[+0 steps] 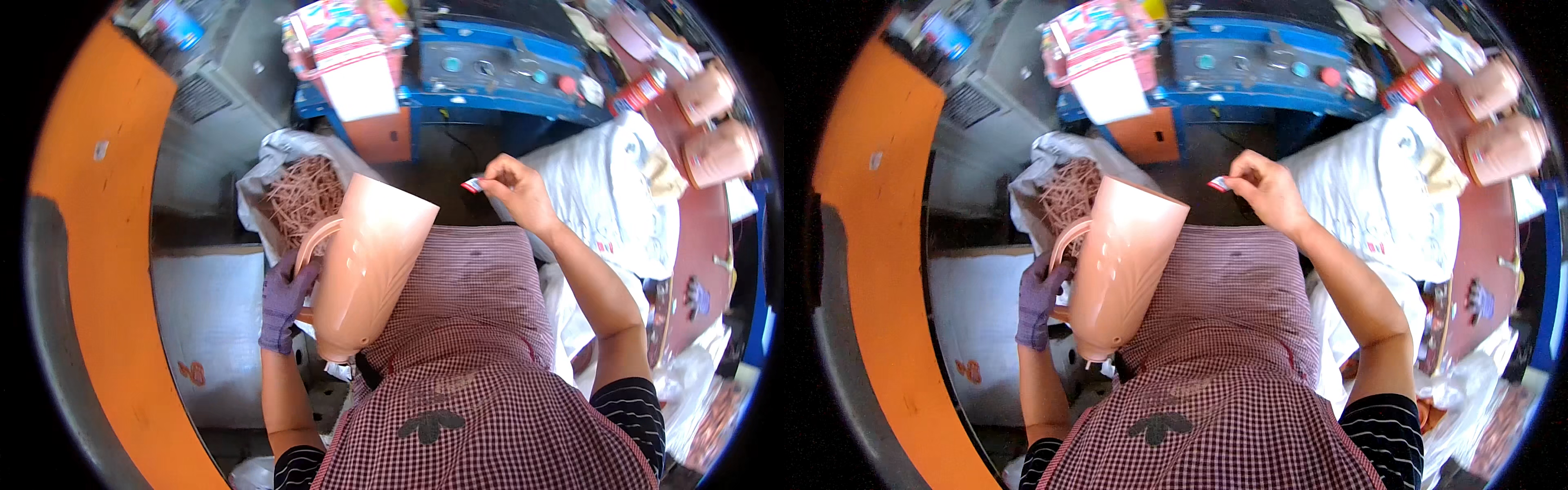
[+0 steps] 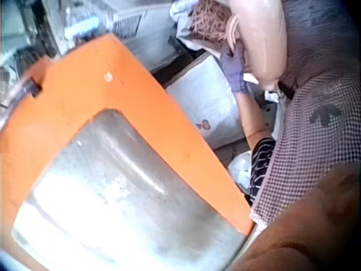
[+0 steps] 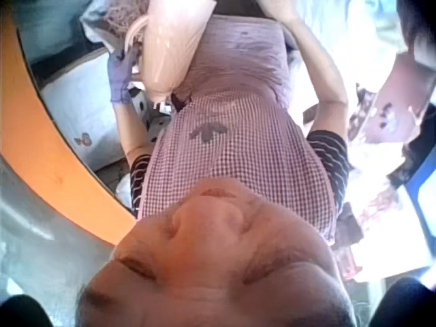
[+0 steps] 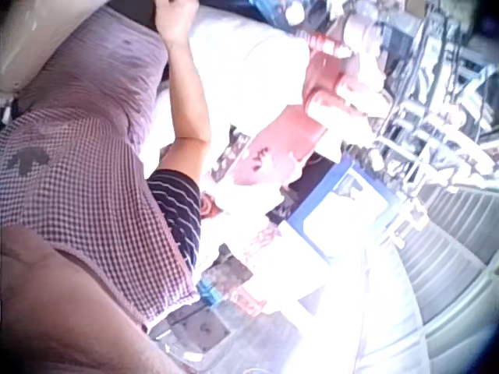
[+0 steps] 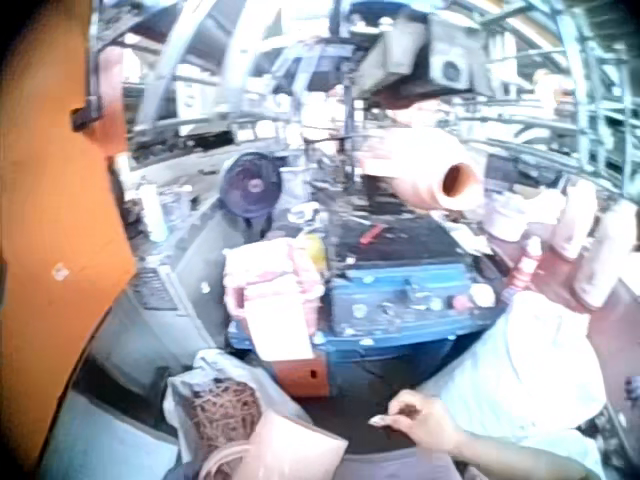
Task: The person repeatedly picks up pink plastic pitchers, attaches handles, and places them on a machine. They also handle small orange rings and a white bag of shredded material, moving items between the workbench and the machine.
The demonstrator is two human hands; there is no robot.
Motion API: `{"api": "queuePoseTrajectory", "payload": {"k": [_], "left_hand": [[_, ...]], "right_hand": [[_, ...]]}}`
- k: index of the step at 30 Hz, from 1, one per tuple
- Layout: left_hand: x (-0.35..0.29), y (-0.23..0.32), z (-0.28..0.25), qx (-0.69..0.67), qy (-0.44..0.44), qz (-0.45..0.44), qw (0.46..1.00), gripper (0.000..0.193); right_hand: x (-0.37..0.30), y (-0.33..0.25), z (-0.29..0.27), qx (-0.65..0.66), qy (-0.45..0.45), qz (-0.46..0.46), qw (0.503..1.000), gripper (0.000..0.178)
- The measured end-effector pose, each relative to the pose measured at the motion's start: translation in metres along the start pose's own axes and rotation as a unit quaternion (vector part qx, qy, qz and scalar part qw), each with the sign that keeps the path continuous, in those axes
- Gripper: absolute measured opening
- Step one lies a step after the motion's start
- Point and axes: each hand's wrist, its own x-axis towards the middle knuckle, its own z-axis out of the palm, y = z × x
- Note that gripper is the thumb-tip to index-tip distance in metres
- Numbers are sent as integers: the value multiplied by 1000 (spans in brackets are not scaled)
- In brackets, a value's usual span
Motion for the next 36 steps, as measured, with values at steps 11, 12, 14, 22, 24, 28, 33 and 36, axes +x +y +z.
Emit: {"api": "queuePoseTrajectory", "payload": {"k": [11,12,14,22,24,28,33,36], "left_hand": [[-34,73,122,392,-15,323,861,39],[-35,72,124,392,-14,324,861,39],[-36,70,123,396,-5,317,862,40],[-37,61,122,382,2,321,867,39],[-37,61,121,379,5,326,866,40],[-36,62,120,379,0,318,869,41],[-40,63,125,390,3,308,868,41],[-43,67,127,397,0,308,864,41]], "right_hand": [[-90,34,-11,175,108,86,975,12],[-88,36,-3,172,104,97,975,12],[-83,39,10,173,90,109,975,12],[-65,38,38,168,69,73,981,11],[-62,41,42,161,72,69,982,12],[-57,40,48,102,100,65,988,18],[-58,20,46,-109,110,78,985,29],[-54,22,34,-264,75,105,956,38]]}}
